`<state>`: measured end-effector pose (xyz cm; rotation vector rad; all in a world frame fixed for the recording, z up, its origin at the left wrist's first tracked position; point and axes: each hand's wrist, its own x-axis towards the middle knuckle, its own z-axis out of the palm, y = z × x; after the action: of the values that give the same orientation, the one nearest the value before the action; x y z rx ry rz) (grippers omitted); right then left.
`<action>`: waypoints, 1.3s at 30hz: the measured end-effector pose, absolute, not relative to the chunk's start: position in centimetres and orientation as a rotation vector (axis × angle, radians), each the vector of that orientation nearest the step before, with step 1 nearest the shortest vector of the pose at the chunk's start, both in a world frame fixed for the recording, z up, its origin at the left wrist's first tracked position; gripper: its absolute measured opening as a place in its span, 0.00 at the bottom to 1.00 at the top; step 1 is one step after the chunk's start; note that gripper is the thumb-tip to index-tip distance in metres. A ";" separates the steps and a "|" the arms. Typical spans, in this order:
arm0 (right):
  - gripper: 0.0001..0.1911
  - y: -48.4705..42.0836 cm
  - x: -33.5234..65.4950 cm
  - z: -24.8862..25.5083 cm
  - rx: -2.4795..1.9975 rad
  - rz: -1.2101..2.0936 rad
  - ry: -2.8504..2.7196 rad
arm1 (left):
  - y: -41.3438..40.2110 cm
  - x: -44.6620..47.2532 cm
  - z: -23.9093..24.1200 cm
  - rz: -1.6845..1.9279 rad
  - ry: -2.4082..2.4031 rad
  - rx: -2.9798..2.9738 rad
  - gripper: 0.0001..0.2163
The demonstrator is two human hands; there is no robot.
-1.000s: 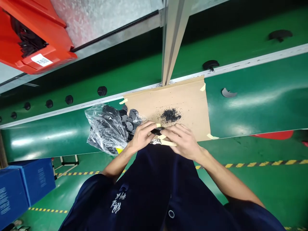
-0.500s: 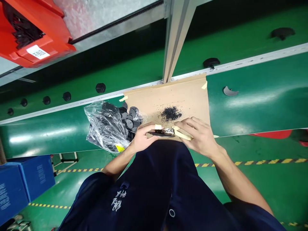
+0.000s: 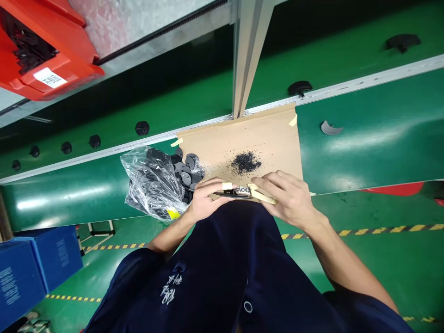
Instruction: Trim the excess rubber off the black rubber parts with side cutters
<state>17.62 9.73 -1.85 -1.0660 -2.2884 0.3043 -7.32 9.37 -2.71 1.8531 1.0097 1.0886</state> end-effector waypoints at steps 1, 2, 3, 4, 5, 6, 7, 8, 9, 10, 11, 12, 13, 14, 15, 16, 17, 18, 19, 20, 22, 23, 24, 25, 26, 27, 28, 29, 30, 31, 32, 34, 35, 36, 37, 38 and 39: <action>0.10 9.7 17.7 -1.8 -1.063 0.314 -2.291 | 9.3 -7.3 -2.7 1.095 1.011 1.853 0.11; 0.10 9.7 17.7 -1.7 -1.062 0.328 -2.296 | 9.3 -7.2 -2.7 1.102 1.012 1.853 0.11; 0.10 9.7 17.8 -1.7 -1.062 0.345 -2.302 | 9.3 -7.2 -2.7 1.110 1.009 1.854 0.11; 0.11 9.7 17.9 -1.7 -1.065 0.361 -2.310 | 9.3 -7.1 -2.7 1.123 1.002 1.855 0.11; 0.11 9.7 18.0 -1.7 -1.068 0.371 -2.319 | 9.3 -7.1 -2.7 1.137 0.994 1.855 0.11; 0.11 9.7 18.0 -1.8 -1.069 0.371 -2.327 | 9.3 -7.1 -2.6 1.152 0.985 1.858 0.11; 0.11 9.7 18.1 -1.8 -1.068 0.357 -2.334 | 9.3 -7.0 -2.6 1.163 0.979 1.862 0.10; 0.12 9.6 18.1 -1.9 -1.067 0.333 -2.342 | 9.3 -7.0 -2.6 1.168 0.978 1.869 0.10; 0.11 9.6 18.1 -1.9 -1.070 0.301 -2.350 | 9.3 -6.9 -2.6 1.169 0.980 1.878 0.10; 0.11 9.5 18.1 -1.9 -1.075 0.262 -2.355 | 9.3 -6.8 -2.5 1.166 0.984 1.891 0.10; 0.11 9.5 18.0 -1.9 -1.083 0.227 -2.357 | 9.2 -6.8 -2.4 1.158 0.987 1.903 0.09; 0.10 9.3 18.0 -2.0 -1.091 0.204 -2.352 | 9.2 -6.7 -2.3 1.152 0.988 1.913 0.09; 0.10 9.2 17.9 -2.0 -1.098 0.208 -2.340 | 9.1 -6.7 -2.2 1.145 0.987 1.920 0.09; 0.10 9.0 17.9 -2.2 -1.103 0.240 -2.324 | 9.1 -6.7 -2.1 1.138 0.982 1.923 0.09; 0.10 8.9 17.9 -2.5 -1.107 0.289 -2.304 | 9.0 -6.7 -2.1 1.123 0.982 1.922 0.09; 0.10 8.8 17.9 -2.9 -1.117 0.342 -2.286 | 8.9 -6.9 -2.2 1.092 0.993 1.915 0.09; 0.10 8.7 18.0 -3.6 -1.139 0.385 -2.271 | 8.9 -7.1 -2.4 1.046 1.020 1.904 0.09; 0.11 8.7 18.1 -4.4 -1.174 0.410 -2.265 | 8.9 -7.3 -2.9 0.982 1.062 1.888 0.11; 0.12 8.9 18.2 -5.4 -1.223 0.418 -2.269 | 9.1 -7.6 -3.5 0.904 1.115 1.869 0.12; 0.13 9.1 18.4 -6.6 -1.287 0.418 -2.278 | 9.3 -7.8 -4.3 0.817 1.172 1.851 0.14; 0.14 9.9 18.6 -9.2 -1.446 0.455 -2.304 | 10.1 -8.0 -6.6 0.634 1.262 1.836 0.18; 0.15 10.4 18.6 -10.5 -1.538 0.507 -2.314 | 10.7 -7.8 -7.8 0.543 1.282 1.845 0.20; 0.15 10.9 18.6 -11.7 -1.628 0.571 -2.316 | 11.3 -7.5 -9.1 0.458 1.284 1.864 0.23; 0.15 11.3 18.6 -12.8 -1.704 0.640 -2.311 | 11.9 -7.0 -10.3 0.382 1.270 1.892 0.25; 0.15 11.6 18.5 -13.7 -1.757 0.701 -2.304 | 12.5 -6.5 -11.5 0.318 1.248 1.926 0.28; 0.15 11.8 18.5 -14.4 -1.789 0.745 -2.293 | 13.1 -5.9 -12.4 0.263 1.221 1.965 0.29; 0.15 11.8 18.4 -14.9 -1.807 0.767 -2.278 | 13.5 -5.3 -13.3 0.214 1.193 2.005 0.29; 0.16 11.8 18.4 -15.2 -1.816 0.773 -2.263 | 13.8 -4.8 -13.9 0.167 1.168 2.041 0.28; 0.16 11.6 18.5 -15.5 -1.822 0.774 -2.248 | 14.1 -4.5 -14.5 0.121 1.153 2.068 0.27; 0.16 11.4 18.6 -15.6 -1.831 0.777 -2.234 | 14.2 -4.3 -14.9 0.081 1.152 2.078 0.27; 0.17 11.2 18.8 -15.7 -1.840 0.780 -2.222 | 14.1 -4.3 -15.2 0.062 1.177 2.065 0.26; 0.18 10.8 19.3 -15.9 -1.852 0.784 -2.211 | 13.9 -4.8 -15.8 0.092 1.293 1.987 0.26; 0.19 10.6 19.6 -16.1 -1.851 0.782 -2.211 | 13.7 -5.3 -16.1 0.129 1.365 1.941 0.24; 0.20 10.4 19.7 -16.3 -1.844 0.777 -2.215 | 13.5 -6.0 -16.3 0.170 1.433 1.899 0.21; 0.21 10.1 19.9 -16.5 -1.829 0.769 -2.224 | 13.3 -6.8 -16.5 0.208 1.492 1.867 0.18; 0.22 9.8 19.9 -16.8 -1.805 0.757 -2.235 | 13.3 -7.6 -16.7 0.239 1.542 1.846 0.14; 0.23 9.3 19.8 -17.3 -1.776 0.736 -2.248 | 13.5 -8.7 -16.9 0.266 1.590 1.832 0.12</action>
<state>19.79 9.34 -17.26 -1.7756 -2.2475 0.7362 -8.66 13.49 -16.86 1.8320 1.5901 0.2656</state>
